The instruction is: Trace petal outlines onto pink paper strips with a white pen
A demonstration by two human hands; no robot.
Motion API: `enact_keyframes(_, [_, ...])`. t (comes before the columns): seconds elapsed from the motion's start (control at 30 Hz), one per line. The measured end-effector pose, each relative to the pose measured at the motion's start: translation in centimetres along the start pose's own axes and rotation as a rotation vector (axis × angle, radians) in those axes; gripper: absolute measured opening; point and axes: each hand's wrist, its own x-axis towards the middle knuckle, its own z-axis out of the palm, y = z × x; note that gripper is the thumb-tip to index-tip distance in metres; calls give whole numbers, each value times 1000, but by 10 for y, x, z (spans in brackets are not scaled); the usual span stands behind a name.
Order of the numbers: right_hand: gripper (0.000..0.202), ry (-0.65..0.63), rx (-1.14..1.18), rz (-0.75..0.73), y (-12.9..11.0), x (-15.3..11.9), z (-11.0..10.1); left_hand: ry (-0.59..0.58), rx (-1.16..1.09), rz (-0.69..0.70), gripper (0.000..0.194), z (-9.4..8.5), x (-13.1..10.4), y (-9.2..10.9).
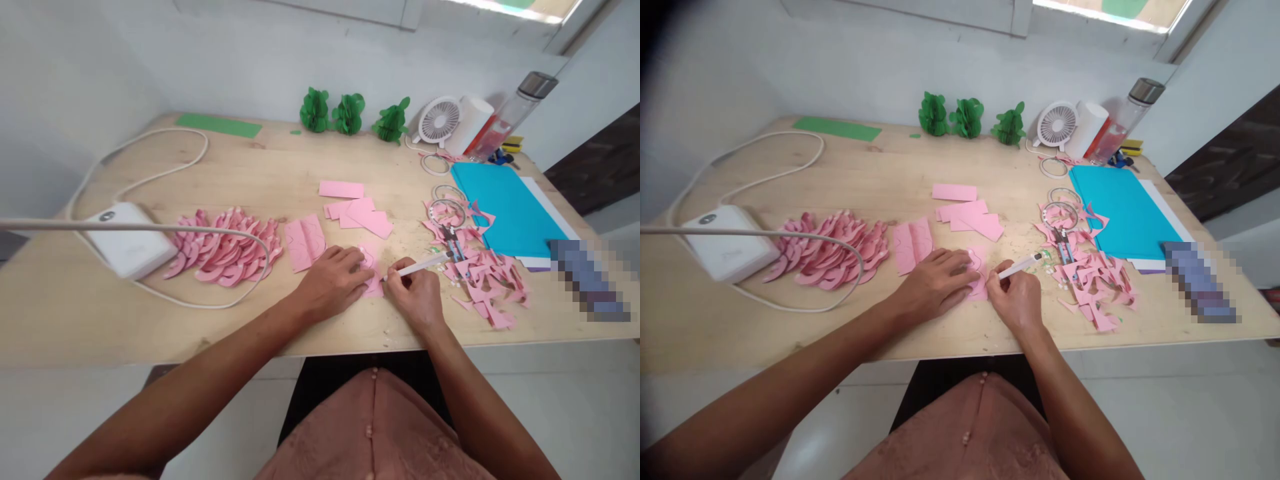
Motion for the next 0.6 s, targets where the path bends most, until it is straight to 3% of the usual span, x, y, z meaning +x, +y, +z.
enact_keyframes(0.6, [22, -1, 12, -27, 1, 0, 0, 1, -1, -2, 21, 0, 1, 0])
